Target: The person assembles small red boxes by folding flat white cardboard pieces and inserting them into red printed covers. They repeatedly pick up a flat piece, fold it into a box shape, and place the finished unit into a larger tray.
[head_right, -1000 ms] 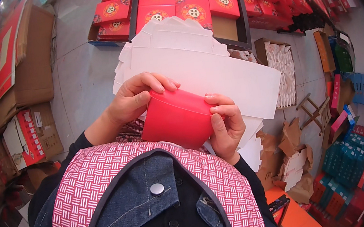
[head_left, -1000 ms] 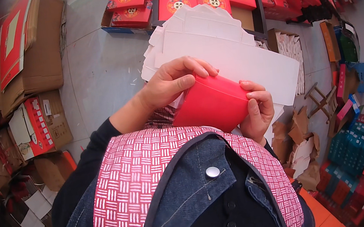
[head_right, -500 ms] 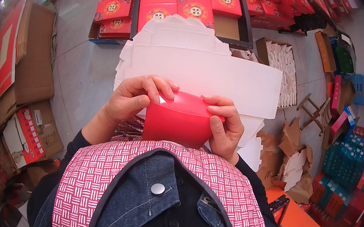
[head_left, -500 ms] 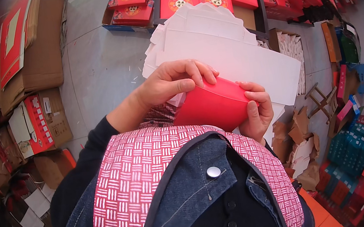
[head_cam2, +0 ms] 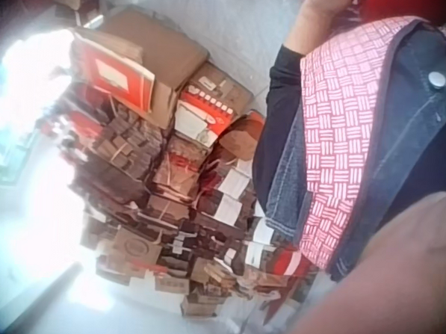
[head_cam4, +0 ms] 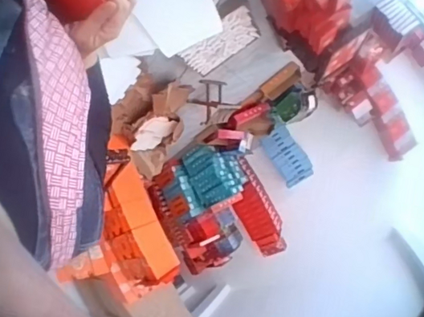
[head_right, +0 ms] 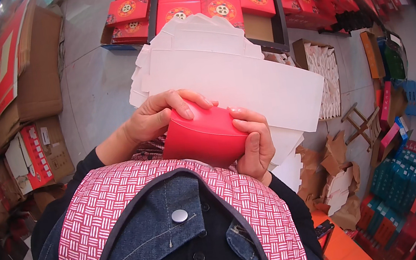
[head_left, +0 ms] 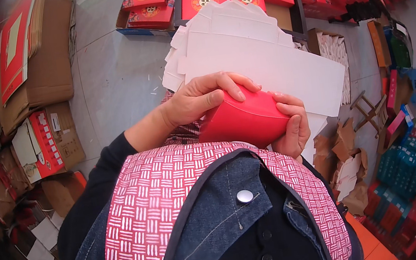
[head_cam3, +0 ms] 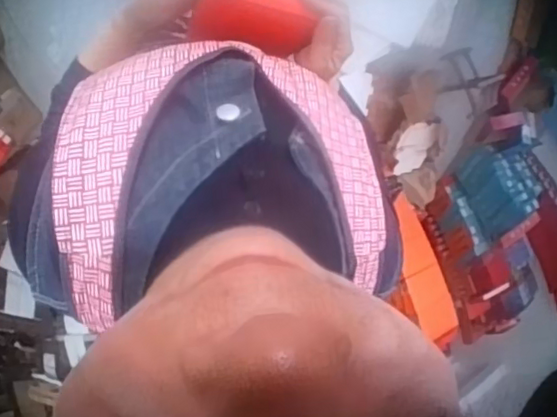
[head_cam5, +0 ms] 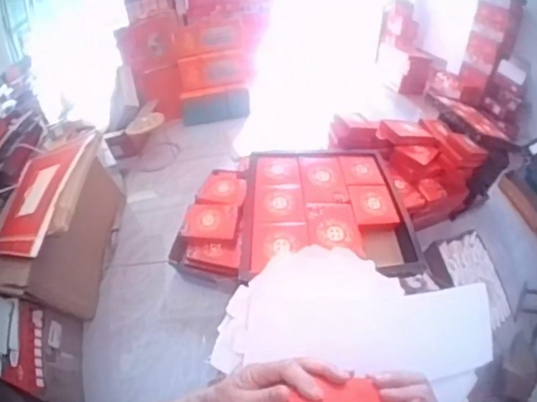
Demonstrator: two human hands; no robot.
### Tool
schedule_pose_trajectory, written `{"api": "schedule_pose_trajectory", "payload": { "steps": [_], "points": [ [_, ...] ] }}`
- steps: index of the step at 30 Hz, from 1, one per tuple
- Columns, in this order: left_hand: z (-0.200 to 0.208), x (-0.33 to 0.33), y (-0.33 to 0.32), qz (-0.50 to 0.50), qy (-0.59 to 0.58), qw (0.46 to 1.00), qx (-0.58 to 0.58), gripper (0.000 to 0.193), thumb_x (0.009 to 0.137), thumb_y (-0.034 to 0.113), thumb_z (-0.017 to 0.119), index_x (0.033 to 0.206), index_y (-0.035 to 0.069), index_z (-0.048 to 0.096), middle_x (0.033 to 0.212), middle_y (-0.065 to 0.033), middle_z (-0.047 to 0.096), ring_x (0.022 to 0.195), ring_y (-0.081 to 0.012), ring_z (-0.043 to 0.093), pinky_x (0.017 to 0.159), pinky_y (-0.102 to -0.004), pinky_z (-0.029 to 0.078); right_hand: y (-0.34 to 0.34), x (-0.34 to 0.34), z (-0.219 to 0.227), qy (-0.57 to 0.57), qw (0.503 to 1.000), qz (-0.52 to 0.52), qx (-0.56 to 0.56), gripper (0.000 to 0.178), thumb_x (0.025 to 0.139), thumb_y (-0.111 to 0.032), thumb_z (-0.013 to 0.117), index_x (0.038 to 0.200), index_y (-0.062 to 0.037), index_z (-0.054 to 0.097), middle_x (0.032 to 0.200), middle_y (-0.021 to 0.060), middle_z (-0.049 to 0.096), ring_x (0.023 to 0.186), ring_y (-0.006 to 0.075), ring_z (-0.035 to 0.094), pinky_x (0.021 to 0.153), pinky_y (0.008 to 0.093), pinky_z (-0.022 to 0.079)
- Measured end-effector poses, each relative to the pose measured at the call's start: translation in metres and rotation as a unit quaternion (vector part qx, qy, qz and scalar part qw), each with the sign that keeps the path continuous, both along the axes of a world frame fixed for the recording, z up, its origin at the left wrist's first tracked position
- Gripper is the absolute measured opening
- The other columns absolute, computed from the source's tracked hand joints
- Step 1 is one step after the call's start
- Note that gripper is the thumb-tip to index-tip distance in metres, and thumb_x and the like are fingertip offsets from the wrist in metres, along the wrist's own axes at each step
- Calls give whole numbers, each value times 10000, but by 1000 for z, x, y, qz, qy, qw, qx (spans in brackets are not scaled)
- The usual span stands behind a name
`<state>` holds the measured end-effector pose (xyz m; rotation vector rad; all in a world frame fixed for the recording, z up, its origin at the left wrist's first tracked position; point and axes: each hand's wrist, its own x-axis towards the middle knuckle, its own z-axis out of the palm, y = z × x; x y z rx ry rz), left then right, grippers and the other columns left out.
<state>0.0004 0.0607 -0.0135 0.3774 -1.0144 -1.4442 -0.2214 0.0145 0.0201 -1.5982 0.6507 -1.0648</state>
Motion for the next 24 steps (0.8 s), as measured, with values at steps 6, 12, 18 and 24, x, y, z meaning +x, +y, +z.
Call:
{"api": "schedule_pose_trajectory", "payload": {
  "steps": [6, 12, 18, 24],
  "points": [
    [7, -8, 3, 12, 40, 999, 16, 319, 931, 357, 579, 1102, 88, 580, 1288, -208, 518, 1259, -321, 458, 1044, -451, 367, 4, 5, 3, -13, 1000, -16, 22, 371, 1032, -233, 333, 993, 41, 579, 1157, 222, 575, 1110, 282, 555, 987, 389, 403],
    [11, -12, 7, 151, -127, 980, 24, 155, 932, 173, 593, 1036, 61, 569, 1231, -151, 563, 1120, -189, 528, 948, -328, 434, 5, 8, 4, -14, 997, -29, 76, 333, 1018, -260, 401, 1138, 26, 524, 1205, 202, 553, 1094, 224, 550, 977, 349, 409],
    [11, -11, 4, 237, -113, 957, 123, 125, 954, 167, 556, 1027, 66, 565, 1147, -124, 595, 1023, -149, 569, 862, -276, 487, 12, 13, 11, 34, 963, 21, 266, 519, 897, -179, 662, 1285, -2, 366, 1202, 150, 552, 1078, 179, 553, 933, 308, 453],
    [35, -13, 9, 180, -111, 948, 238, 241, 861, 131, 704, 1047, 52, 574, 1001, -35, 601, 930, -98, 569, 819, -237, 479, 15, 13, 11, 11, 960, 24, 278, 436, 901, -183, 657, 1203, -12, 393, 1133, 145, 587, 1018, 166, 598, 840, 283, 510]
  ]
}}
